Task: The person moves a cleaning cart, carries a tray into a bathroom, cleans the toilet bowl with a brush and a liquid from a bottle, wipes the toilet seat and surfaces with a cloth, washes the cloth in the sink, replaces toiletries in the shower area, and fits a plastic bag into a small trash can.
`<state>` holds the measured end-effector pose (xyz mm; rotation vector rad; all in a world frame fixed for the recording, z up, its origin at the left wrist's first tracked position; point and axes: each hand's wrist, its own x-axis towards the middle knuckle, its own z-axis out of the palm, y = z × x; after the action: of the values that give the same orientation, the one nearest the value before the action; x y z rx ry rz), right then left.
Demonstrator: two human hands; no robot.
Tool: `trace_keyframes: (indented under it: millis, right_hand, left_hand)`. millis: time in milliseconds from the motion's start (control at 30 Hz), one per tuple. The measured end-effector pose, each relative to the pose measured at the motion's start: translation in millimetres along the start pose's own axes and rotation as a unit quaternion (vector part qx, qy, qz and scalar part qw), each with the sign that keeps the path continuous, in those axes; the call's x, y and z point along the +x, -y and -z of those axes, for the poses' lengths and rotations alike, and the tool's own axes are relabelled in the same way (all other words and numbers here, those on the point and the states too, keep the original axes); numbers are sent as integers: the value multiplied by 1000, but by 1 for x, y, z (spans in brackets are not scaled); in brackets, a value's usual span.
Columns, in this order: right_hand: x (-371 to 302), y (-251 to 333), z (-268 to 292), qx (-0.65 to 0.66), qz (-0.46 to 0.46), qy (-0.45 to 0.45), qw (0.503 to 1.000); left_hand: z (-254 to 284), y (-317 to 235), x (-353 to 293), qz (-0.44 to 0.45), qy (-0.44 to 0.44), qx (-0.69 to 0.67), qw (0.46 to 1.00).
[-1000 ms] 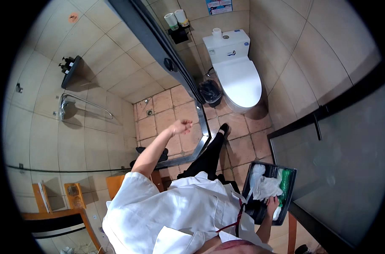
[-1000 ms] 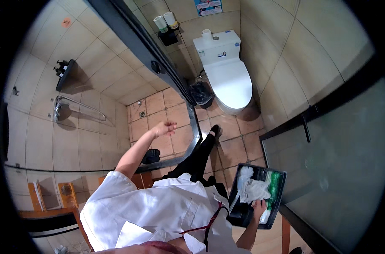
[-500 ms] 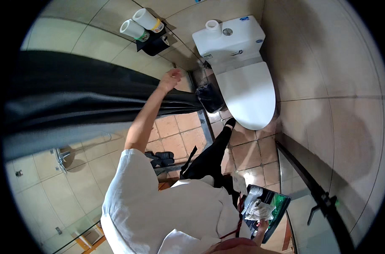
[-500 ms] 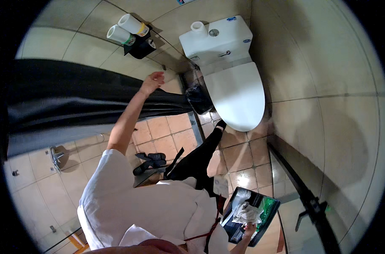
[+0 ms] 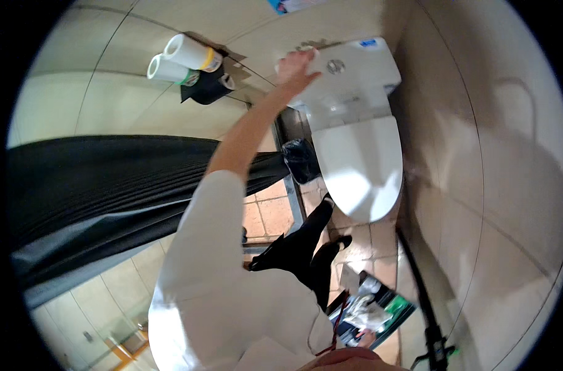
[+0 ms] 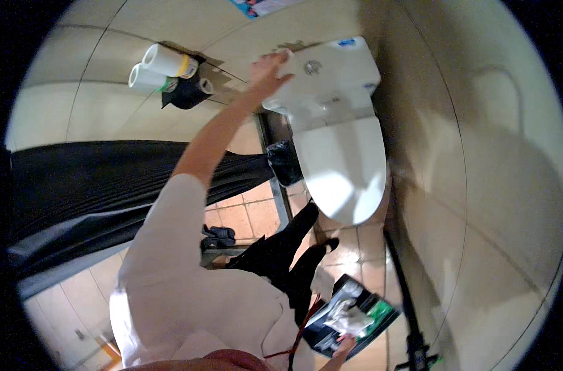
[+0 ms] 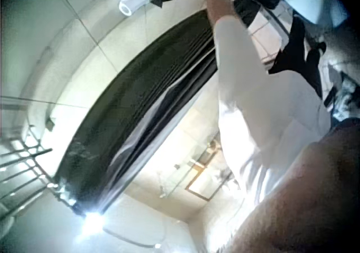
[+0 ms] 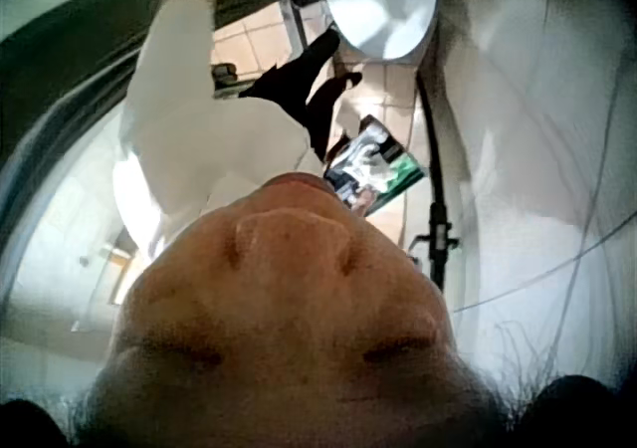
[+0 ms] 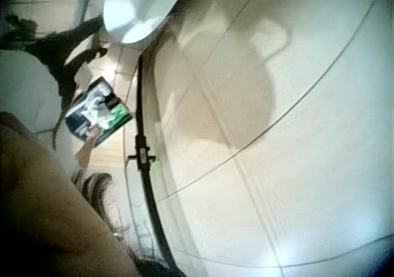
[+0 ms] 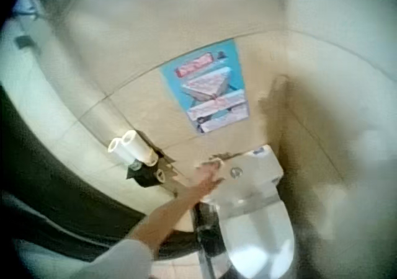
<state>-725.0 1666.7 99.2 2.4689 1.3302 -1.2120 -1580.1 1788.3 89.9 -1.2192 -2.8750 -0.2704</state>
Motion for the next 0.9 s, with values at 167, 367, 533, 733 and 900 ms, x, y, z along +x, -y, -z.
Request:
trace_keyframes:
  millis: [167,367,533,733,900]
  right_hand:
    - [47,-48,-5,150,-88,34,984]
    - [2,7,-18,158,-78,25,984]
    - [1,25,-22,153,-47,44,986]
    - [6,14,-28,155,-34,38,987]
    - [11,-4,-26,160,-30,37,986]
  left_hand:
    - [-26,6,2,34,-74,76,994]
    - [147,17,-71,160,-133,-214,954]
    - [228,85,-85,301,-174,-121,930]
    - [210,126,-53,275,-135,-31,952]
    - [201,134,-48,350,-122,-69,926]
